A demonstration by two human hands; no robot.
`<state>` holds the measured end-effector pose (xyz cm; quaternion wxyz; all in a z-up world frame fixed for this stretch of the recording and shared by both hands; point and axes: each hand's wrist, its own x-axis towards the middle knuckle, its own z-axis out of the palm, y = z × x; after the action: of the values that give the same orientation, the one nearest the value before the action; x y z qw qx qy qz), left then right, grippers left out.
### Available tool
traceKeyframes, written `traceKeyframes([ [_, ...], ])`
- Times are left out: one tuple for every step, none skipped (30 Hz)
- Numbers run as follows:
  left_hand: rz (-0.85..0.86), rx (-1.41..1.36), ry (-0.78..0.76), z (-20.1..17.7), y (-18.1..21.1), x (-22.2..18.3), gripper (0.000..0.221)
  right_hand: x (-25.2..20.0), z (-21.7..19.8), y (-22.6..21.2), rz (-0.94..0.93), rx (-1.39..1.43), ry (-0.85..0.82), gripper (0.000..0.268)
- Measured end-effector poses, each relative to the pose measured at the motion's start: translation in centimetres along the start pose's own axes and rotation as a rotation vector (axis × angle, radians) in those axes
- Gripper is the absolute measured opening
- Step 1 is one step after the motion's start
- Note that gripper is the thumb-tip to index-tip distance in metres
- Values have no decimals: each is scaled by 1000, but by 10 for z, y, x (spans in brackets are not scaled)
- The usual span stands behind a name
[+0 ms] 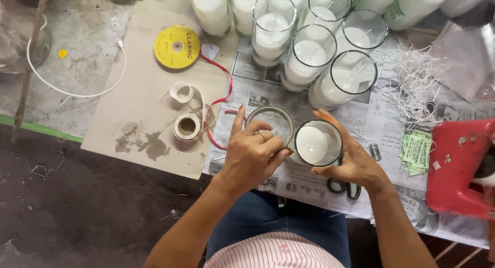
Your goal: Decorating glass candles by measuring, cutting, and wrapping red ribbons and gold trim around them.
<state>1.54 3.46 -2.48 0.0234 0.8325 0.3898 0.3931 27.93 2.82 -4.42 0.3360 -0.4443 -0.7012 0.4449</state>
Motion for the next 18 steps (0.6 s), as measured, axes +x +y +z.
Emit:
traceKeyframes([
  [3,0,1,1,2,-1,25,-5,9,-5,-2,-2,3,129],
  [-19,-3,-2,2,3,-2,24,-10,18,-10,10,-20,134,132],
  [-42,-5,-2,3,4,-3,22,-14,26,-15,21,-40,264,135],
  [-40,-5,2,3,4,-2,22,-18,41,-17,18,-43,265,135],
  [-42,-1,2,4,4,-3,22,-23,57,-20,26,-35,434,128],
  [-43,2,3,4,5,-3,22,-29,72,-22,34,-27,603,122],
  [-42,-2,-2,4,5,-3,22,-26,79,-19,39,-27,606,122],
  [-33,6,-2,4,4,-3,22,-22,85,-15,19,-87,663,118],
  [-22,14,-2,3,3,-2,22,-17,91,-12,-4,-148,723,113],
  [-17,10,-6,1,6,-2,22,-17,85,-11,0,-148,729,113],
  [-15,31,-9,-1,8,-1,22,-15,79,-9,-32,-157,675,114],
  [-13,52,-12,-4,10,0,22,-12,72,-7,-65,-167,620,114],
  [-12,49,-11,-2,18,-2,22,-11,63,-8,-64,-169,622,114],
  [-30,61,22,0,25,-4,23,-10,54,-9,-44,-115,530,117],
  [-50,72,56,3,33,-7,24,-11,45,-9,-22,-63,438,119],
  [-50,66,56,5,37,-8,24,-13,45,-9,-19,-67,440,119],
  [-73,70,75,6,41,-9,24,-15,45,-8,-17,-65,443,122],
  [-97,74,94,7,44,-10,25,-17,46,-8,-15,-63,446,124],
])
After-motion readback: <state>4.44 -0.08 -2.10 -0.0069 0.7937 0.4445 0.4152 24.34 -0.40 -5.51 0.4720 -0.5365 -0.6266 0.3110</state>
